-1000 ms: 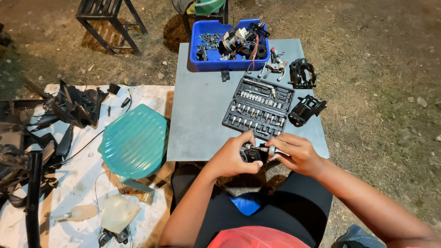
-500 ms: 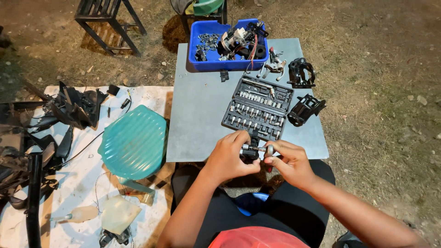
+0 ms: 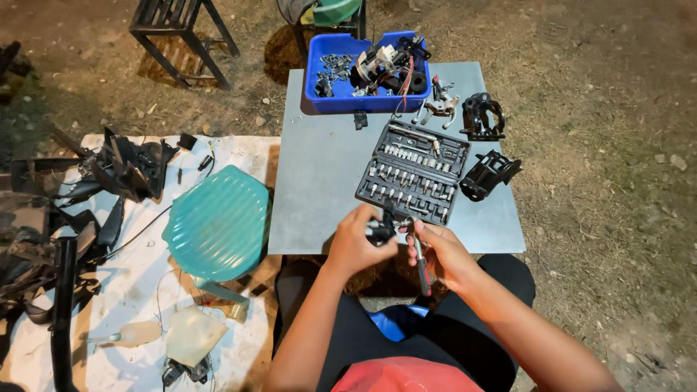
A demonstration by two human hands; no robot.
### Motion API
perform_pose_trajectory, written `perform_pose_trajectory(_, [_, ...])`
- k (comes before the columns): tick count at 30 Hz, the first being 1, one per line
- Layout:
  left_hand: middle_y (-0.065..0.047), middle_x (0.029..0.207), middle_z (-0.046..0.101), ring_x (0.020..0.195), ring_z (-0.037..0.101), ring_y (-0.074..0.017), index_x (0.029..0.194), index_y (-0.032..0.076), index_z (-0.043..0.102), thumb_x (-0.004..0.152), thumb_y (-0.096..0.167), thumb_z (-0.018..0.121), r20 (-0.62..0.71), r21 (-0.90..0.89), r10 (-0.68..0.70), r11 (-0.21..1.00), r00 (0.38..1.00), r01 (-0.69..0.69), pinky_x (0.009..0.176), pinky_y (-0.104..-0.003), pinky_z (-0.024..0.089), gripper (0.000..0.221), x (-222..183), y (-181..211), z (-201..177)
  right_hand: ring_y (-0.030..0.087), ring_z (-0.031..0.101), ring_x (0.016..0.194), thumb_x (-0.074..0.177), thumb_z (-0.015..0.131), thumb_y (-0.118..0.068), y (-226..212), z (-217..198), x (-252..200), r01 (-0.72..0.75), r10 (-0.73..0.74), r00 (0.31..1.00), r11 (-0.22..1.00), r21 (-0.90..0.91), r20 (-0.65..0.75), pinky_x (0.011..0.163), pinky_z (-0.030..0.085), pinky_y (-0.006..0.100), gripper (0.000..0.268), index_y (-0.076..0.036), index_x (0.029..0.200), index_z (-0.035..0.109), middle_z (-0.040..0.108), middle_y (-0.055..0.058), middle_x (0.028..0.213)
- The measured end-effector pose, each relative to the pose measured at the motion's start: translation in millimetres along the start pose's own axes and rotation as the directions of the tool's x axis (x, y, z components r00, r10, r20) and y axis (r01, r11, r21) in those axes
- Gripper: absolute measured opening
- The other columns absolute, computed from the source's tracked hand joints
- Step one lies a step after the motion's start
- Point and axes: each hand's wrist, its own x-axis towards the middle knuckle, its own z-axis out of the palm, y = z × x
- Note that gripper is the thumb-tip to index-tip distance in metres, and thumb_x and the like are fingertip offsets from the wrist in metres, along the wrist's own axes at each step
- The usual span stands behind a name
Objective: The person sits outdoors at night at a small table with a motorcycle part and works on it by hand, using a socket wrench set and a screwdriver to loosen, fit and tighten fasteners on the component, repeatedly picking sockets from the case and repositioning the part while working.
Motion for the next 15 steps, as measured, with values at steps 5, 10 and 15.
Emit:
perform_pose_trajectory(5, [-0.012,0.084,0.068,0.073,0.070,-0.0279,0.098,0.008,0.055,0.068,0.025,0.087,-0.167,-0.063,-0.290,0.957,0.942,0.283,0.068,-0.036,0.056,0.047,-12,-59,6,0.011,0.052,0.062,0.103,0.058,-0.031,-3,-14,15,0.050,-0.050,0.996,0.999,-0.013,-0.069,0.055,0.044,0.027,0.030,-0.003,0.105,0.065,0.060,0.002,0.080])
perform_pose_trajectory(10, [-0.012,0.080,0.065,0.069,0.062,-0.0273,0.099,0.008,0.053,0.073,0.024,0.086,-0.340,-0.103,-0.415,0.908,0.844,0.405,0.066,-0.035,0.052,0.046,-10,-95,3,0.011,0.048,0.061,0.105,0.055,-0.031,1,-35,43,0.093,-0.090,0.982,0.996,0.011,-0.166,0.053,0.038,0.028,0.026,-0.005,0.104,0.061,0.061,0.004,0.083])
perform_pose_trajectory(15, [-0.011,0.094,0.062,0.089,0.060,-0.0319,0.097,0.009,0.053,0.070,0.024,0.085,-0.406,0.185,-0.288,0.904,0.867,0.386,0.075,-0.044,0.049,0.045,-4,-91,1,0.013,0.047,0.060,0.104,0.047,-0.034,3,-49,59,0.044,-0.018,0.991,0.980,0.193,-0.133,0.053,0.037,0.029,0.035,-0.006,0.115,0.065,0.060,0.004,0.082])
